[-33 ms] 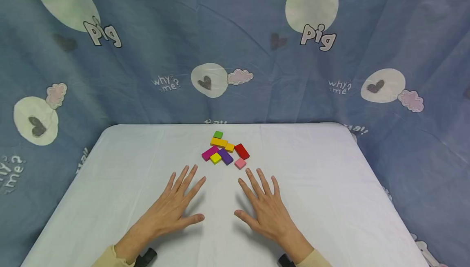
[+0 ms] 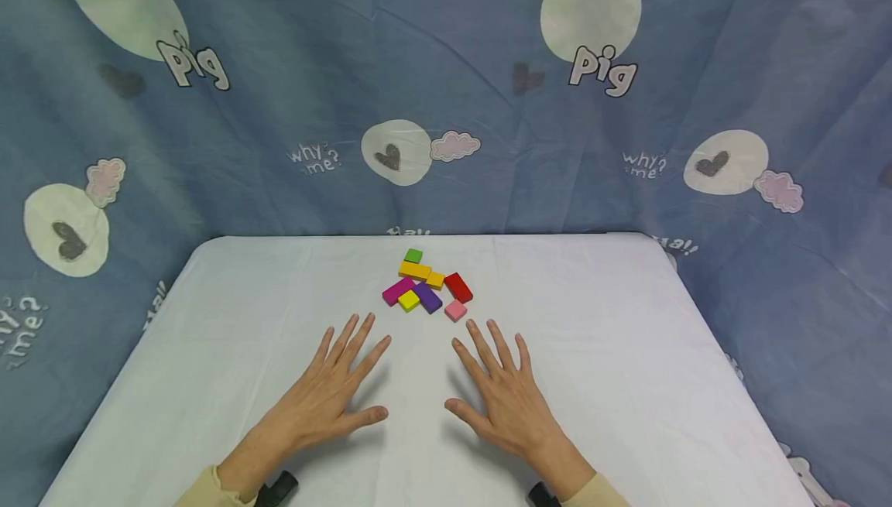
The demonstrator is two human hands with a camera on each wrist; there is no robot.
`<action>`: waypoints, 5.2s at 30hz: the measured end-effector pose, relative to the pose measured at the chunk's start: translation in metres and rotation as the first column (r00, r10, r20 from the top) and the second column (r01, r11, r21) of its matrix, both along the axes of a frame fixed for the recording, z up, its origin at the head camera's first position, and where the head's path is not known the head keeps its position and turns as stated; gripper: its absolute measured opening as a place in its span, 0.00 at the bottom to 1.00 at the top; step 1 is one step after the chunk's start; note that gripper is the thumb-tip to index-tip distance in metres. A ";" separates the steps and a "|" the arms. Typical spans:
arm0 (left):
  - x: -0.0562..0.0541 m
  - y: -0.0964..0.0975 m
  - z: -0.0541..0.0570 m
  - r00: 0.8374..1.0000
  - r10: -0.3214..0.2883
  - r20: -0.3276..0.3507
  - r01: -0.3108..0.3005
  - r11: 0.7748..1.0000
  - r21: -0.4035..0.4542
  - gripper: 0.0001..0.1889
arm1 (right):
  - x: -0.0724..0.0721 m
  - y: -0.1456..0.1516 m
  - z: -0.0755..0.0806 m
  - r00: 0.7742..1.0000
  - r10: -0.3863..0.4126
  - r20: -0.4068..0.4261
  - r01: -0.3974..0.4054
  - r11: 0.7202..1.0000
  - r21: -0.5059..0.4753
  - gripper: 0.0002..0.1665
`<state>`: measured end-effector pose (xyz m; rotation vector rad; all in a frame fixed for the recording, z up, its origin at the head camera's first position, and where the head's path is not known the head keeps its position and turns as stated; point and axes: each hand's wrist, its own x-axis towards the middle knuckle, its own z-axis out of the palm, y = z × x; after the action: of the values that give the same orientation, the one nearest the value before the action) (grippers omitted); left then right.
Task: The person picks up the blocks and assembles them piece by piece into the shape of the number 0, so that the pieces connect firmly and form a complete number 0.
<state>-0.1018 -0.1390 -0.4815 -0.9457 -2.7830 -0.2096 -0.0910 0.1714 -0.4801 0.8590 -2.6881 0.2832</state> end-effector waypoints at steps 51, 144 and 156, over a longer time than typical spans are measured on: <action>-0.050 -0.009 -0.014 0.977 0.030 0.213 -0.053 0.993 0.105 0.36 | -0.051 -0.017 -0.012 0.986 0.012 0.168 0.013 0.989 -0.145 0.39; -0.115 0.005 -0.009 0.987 0.091 0.133 -0.109 0.984 0.138 0.14 | -0.092 -0.045 -0.015 0.922 -0.218 0.320 0.236 0.972 -0.017 0.30; -0.122 0.011 -0.006 0.957 0.170 0.237 -0.205 0.970 0.130 0.11 | -0.097 -0.048 -0.010 0.921 -0.202 0.332 0.225 0.974 -0.032 0.26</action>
<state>-0.2241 -0.1284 -0.4871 -0.6516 -2.9843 -0.5230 -0.1883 0.1233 -0.4897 0.5272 -3.0244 0.5049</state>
